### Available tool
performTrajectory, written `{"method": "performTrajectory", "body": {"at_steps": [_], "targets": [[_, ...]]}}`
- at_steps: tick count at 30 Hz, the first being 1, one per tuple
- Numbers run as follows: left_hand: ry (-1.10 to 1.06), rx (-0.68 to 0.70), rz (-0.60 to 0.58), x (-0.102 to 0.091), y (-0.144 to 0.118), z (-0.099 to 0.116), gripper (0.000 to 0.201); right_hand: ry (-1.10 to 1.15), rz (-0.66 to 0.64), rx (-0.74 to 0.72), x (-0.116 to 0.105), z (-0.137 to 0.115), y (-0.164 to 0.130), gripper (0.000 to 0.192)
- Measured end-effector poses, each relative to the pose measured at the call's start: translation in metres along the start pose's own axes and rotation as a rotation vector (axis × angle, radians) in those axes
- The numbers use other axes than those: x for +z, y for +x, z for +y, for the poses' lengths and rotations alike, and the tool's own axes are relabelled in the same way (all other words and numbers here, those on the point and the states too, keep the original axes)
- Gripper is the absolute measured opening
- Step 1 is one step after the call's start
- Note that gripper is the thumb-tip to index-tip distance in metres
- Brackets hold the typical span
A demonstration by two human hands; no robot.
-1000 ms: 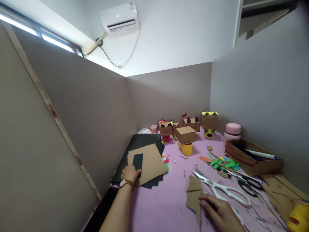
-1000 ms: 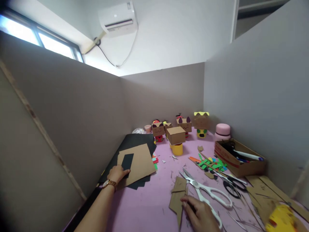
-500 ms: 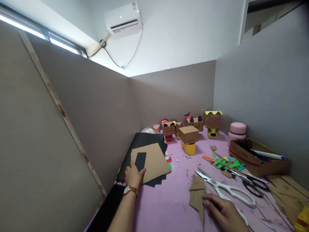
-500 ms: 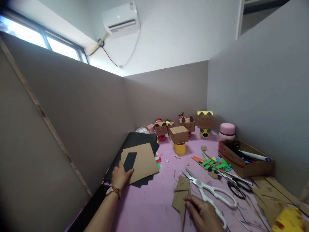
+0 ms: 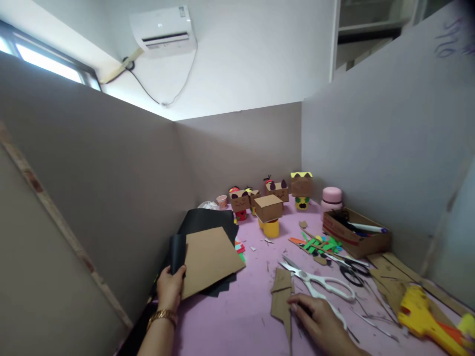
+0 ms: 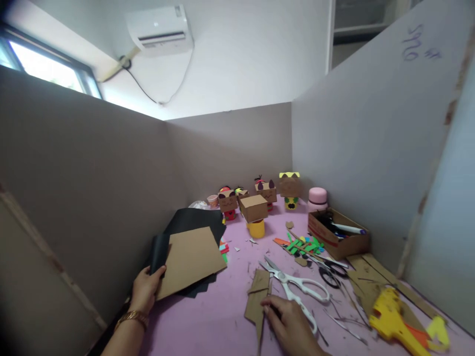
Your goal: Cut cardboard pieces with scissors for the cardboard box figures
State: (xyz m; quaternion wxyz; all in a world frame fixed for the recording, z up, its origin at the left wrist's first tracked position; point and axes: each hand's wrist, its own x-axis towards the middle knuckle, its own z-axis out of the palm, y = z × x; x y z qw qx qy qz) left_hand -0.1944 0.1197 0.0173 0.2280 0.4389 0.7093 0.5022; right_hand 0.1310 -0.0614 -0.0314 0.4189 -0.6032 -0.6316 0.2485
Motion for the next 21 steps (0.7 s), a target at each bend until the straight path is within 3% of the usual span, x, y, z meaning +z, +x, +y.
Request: {"method": "performTrajectory", "body": {"at_steps": [7,12,16,18,21], "targets": [[-0.36,-0.265,-0.226,-0.011,-0.007,0.022,0.019,0.145,0.045,0.052,-0.003,-0.011,-0.001,0.038],[-0.533,-0.275,-0.422,-0.033,-0.023,0.023,0.016,0.371,0.022,0.144,0.001,-0.011,0.004,0.064],[-0.593,-0.229,-0.532,-0.038,-0.051,0.023,0.026,0.777,-0.079,0.22,0.015,-0.008,0.006,0.089],[-0.568,-0.209,-0.601,-0.033,-0.066,0.024,0.043,0.909,-0.118,0.221,0.023,-0.009,0.004,0.086],[-0.536,-0.227,-0.671,-0.022,-0.083,0.025,0.049,1.025,-0.115,0.148,0.03,-0.015,-0.002,0.06]]}}
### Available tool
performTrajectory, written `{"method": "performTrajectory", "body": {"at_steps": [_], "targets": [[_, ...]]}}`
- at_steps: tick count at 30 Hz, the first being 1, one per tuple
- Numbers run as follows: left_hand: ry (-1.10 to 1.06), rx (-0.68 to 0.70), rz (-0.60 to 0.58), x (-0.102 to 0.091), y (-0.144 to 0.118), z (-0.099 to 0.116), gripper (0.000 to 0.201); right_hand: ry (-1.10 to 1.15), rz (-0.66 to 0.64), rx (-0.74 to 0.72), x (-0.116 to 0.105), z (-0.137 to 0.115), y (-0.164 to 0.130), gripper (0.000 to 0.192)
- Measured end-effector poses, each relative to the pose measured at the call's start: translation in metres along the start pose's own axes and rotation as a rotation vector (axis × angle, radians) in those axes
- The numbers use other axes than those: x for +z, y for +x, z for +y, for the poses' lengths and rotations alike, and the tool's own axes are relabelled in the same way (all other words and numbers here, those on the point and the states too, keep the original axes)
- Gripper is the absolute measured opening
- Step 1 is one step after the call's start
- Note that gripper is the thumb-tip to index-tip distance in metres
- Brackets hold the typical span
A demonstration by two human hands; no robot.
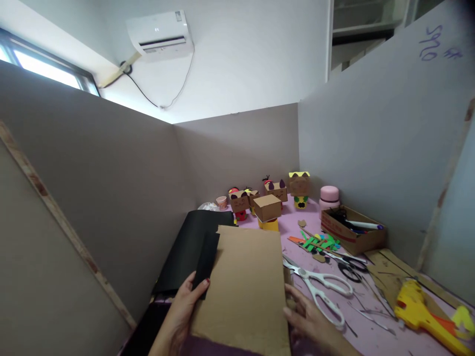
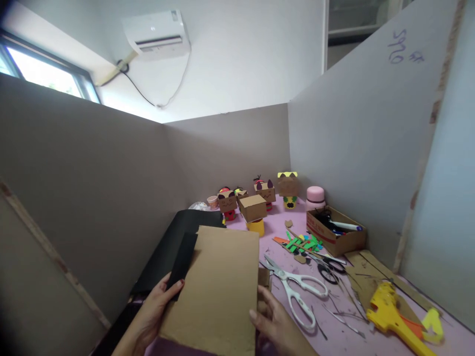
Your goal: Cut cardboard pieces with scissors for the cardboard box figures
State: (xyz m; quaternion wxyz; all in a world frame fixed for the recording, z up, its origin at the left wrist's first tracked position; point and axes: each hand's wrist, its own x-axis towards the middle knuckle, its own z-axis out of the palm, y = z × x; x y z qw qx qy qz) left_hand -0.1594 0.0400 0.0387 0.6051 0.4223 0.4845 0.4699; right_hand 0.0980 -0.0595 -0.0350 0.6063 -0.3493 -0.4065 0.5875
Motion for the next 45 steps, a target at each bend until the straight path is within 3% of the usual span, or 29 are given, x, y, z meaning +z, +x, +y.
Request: {"method": "performTrajectory", "body": {"at_steps": [3,6,9,12,13,15,18,19,21,24,29,33,36,41,45], "targets": [[0.023,0.048,0.025,0.005,0.005,-0.006,0.038,0.066,-0.006,-0.056,0.001,-0.006,-0.005,0.038],[0.069,0.136,0.203,-0.002,0.021,-0.003,0.033,0.087,0.014,-0.079,-0.005,-0.014,-0.007,0.028],[0.133,0.194,0.364,-0.013,0.035,0.01,0.049,0.078,0.059,-0.077,-0.013,-0.017,-0.008,0.026],[0.221,0.292,0.479,-0.012,0.033,0.022,0.082,0.063,0.127,-0.09,-0.019,-0.018,-0.008,0.03],[0.24,0.335,0.478,-0.006,0.028,0.023,0.085,0.064,0.156,-0.096,-0.02,-0.019,-0.008,0.031],[0.248,0.369,0.364,0.011,0.014,0.017,0.073,0.071,0.208,-0.101,-0.024,-0.022,-0.007,0.035],[0.195,0.243,0.042,0.041,-0.005,-0.005,0.06,0.053,0.255,-0.126,-0.031,-0.029,-0.005,0.037],[0.114,0.174,-0.157,0.049,-0.01,-0.013,0.057,0.042,0.267,-0.135,-0.033,-0.031,-0.005,0.037],[0.061,0.153,-0.234,0.06,-0.017,-0.027,0.046,0.025,0.289,-0.135,-0.036,-0.035,-0.005,0.035],[-0.015,0.187,-0.172,0.067,-0.021,-0.041,0.039,0.007,0.269,-0.117,-0.034,-0.038,-0.007,0.035],[-0.113,0.171,-0.042,0.065,-0.022,-0.055,0.048,0.078,0.009,-0.146,-0.022,-0.036,-0.007,0.032],[-0.132,0.131,-0.003,0.059,-0.021,-0.056,0.051,0.201,-0.042,-0.098,-0.015,-0.035,-0.006,0.029],[-0.095,0.102,-0.021,0.058,-0.02,-0.055,0.046,0.281,-0.001,-0.038,-0.012,-0.033,-0.008,0.034],[-0.06,0.101,-0.065,0.062,-0.018,-0.063,0.042,0.348,0.282,0.109,-0.012,-0.034,-0.013,0.048],[0.03,0.17,0.032,0.059,-0.018,-0.066,0.041,0.308,0.342,0.118,-0.011,-0.041,-0.015,0.059]]}}
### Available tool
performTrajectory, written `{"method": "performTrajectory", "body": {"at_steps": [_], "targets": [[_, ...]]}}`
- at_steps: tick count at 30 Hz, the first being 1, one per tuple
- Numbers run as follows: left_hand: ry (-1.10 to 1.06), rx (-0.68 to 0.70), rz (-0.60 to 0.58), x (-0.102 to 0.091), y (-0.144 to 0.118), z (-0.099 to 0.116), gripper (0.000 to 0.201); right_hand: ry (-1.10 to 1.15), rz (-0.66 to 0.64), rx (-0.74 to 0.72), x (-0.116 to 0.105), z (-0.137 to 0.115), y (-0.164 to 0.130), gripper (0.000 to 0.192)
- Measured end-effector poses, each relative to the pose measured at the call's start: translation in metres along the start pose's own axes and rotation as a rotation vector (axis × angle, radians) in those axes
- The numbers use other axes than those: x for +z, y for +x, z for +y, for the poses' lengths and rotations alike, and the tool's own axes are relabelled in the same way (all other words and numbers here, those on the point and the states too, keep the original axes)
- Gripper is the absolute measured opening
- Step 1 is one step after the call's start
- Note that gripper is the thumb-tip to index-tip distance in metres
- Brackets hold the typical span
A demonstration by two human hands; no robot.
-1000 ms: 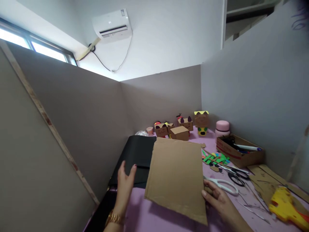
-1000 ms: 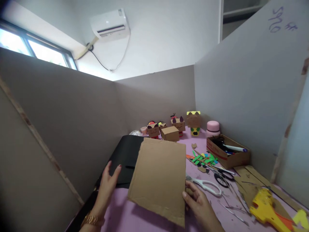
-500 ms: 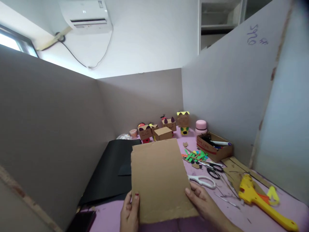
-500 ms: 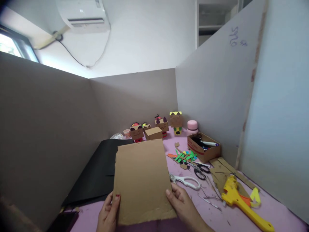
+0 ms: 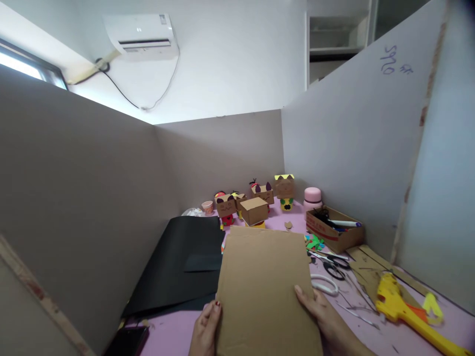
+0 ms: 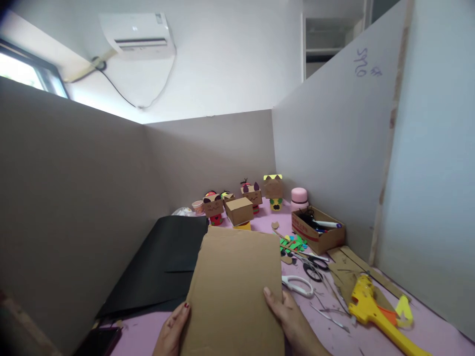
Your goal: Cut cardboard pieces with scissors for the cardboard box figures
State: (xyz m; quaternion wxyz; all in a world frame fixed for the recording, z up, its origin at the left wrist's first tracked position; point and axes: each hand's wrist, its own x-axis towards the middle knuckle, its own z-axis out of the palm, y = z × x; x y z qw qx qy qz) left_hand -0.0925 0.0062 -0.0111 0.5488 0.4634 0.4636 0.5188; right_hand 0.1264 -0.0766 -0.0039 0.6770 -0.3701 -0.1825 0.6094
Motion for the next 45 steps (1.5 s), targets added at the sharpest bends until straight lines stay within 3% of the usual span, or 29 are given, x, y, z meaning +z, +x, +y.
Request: {"method": "performTrajectory", "body": {"at_steps": [5,14,21,26,30,35,38,41,42,45], "targets": [[-0.055,-0.096,-0.087,-0.002,-0.003,0.005,0.035,-0.029,0.004,-0.032,-0.002,-0.004,-0.002,0.06],[-0.083,-0.155,-0.109,-0.004,0.002,0.005,0.032,-0.076,-0.185,-0.229,-0.012,-0.004,0.004,0.051],[-0.129,-0.203,-0.126,-0.006,0.005,0.005,0.031,-0.232,-0.376,-0.275,-0.002,-0.013,-0.006,0.06],[-0.122,-0.227,-0.065,-0.005,0.004,0.006,0.026,-0.313,-0.413,-0.264,0.0,-0.016,-0.014,0.06],[-0.135,-0.236,-0.129,-0.003,0.001,0.009,0.026,-0.323,-0.438,-0.273,0.0,-0.018,-0.017,0.055],[-0.415,-0.347,-0.019,-0.012,0.005,0.016,0.021,-0.255,-0.36,-0.331,-0.002,-0.019,-0.01,0.031],[-0.582,-0.336,-0.18,-0.014,0.003,0.019,0.039,-0.178,-0.247,-0.387,-0.006,-0.019,-0.002,0.025],[-0.511,-0.302,-0.461,-0.002,-0.007,0.011,0.061,-0.113,-0.152,-0.4,-0.008,-0.014,0.004,0.022],[-0.451,-0.293,-0.507,0.005,-0.011,0.006,0.06,-0.106,-0.139,-0.387,-0.008,-0.011,0.005,0.022],[-0.342,-0.284,-0.466,0.026,-0.022,-0.01,0.056,-0.148,-0.17,-0.309,-0.005,0.002,0.006,0.028]]}}
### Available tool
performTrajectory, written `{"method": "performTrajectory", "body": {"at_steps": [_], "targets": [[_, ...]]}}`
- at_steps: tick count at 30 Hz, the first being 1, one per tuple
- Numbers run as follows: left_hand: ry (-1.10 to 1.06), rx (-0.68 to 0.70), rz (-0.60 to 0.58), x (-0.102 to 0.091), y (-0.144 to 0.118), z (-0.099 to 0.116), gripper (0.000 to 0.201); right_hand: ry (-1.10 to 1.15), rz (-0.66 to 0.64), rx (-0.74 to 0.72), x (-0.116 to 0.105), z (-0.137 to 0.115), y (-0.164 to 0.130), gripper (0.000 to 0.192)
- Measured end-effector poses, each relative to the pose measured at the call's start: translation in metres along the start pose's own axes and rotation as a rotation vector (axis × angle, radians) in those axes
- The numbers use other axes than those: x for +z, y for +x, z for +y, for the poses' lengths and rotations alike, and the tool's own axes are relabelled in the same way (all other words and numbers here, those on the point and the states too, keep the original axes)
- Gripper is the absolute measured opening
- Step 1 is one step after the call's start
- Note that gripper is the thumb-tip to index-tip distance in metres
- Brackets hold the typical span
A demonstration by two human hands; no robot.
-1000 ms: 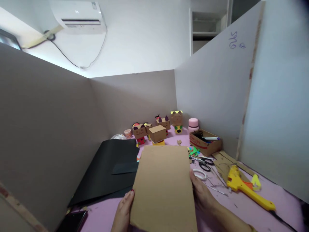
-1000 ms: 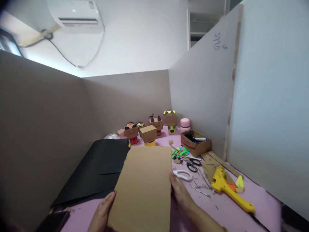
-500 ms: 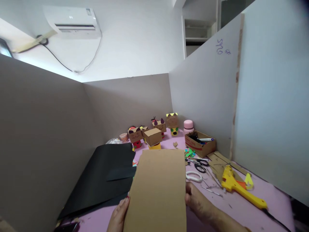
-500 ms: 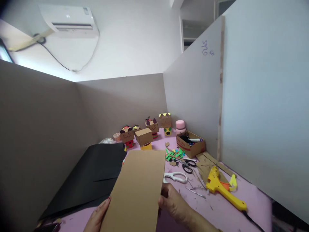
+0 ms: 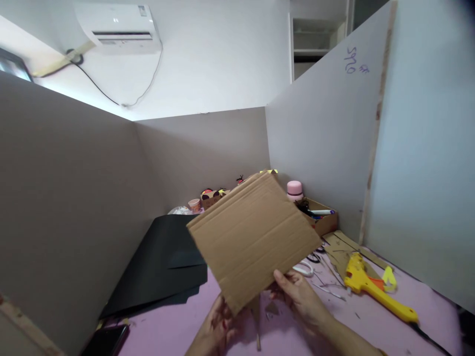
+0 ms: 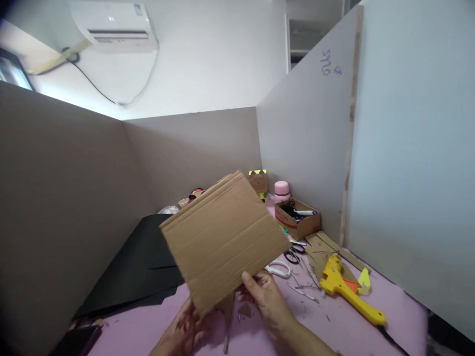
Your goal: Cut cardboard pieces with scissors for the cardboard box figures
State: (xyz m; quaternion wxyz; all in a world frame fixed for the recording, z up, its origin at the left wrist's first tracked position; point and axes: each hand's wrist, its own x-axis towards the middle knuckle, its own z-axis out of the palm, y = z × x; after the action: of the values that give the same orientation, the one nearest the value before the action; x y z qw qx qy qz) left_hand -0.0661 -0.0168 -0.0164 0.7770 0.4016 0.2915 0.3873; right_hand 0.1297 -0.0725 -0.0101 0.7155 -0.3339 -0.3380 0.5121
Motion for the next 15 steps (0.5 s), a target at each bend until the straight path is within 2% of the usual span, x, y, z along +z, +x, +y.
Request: {"method": "performTrajectory", "body": {"at_steps": [2,4,7,9,12,15], "targets": [[0.018,0.037,0.088,0.006,0.001,-0.007,0.046,-0.04,-0.048,0.046,0.003,0.006,-0.002,0.035],[0.045,0.048,0.157,0.008,-0.001,-0.003,0.042,-0.057,-0.045,0.048,0.003,0.006,-0.003,0.037],[0.101,0.041,0.212,0.006,-0.008,0.014,0.045,-0.012,0.052,-0.021,-0.005,-0.013,-0.003,0.037],[0.138,0.035,0.215,0.004,-0.013,0.025,0.044,0.02,0.067,-0.028,-0.011,-0.03,-0.002,0.044],[0.174,0.011,0.197,-0.003,-0.02,0.038,0.04,-0.038,-0.05,0.052,-0.017,-0.045,-0.002,0.041],[0.072,0.011,0.233,-0.015,-0.025,0.047,0.035,-0.068,-0.112,0.178,-0.015,-0.041,-0.004,0.031]]}}
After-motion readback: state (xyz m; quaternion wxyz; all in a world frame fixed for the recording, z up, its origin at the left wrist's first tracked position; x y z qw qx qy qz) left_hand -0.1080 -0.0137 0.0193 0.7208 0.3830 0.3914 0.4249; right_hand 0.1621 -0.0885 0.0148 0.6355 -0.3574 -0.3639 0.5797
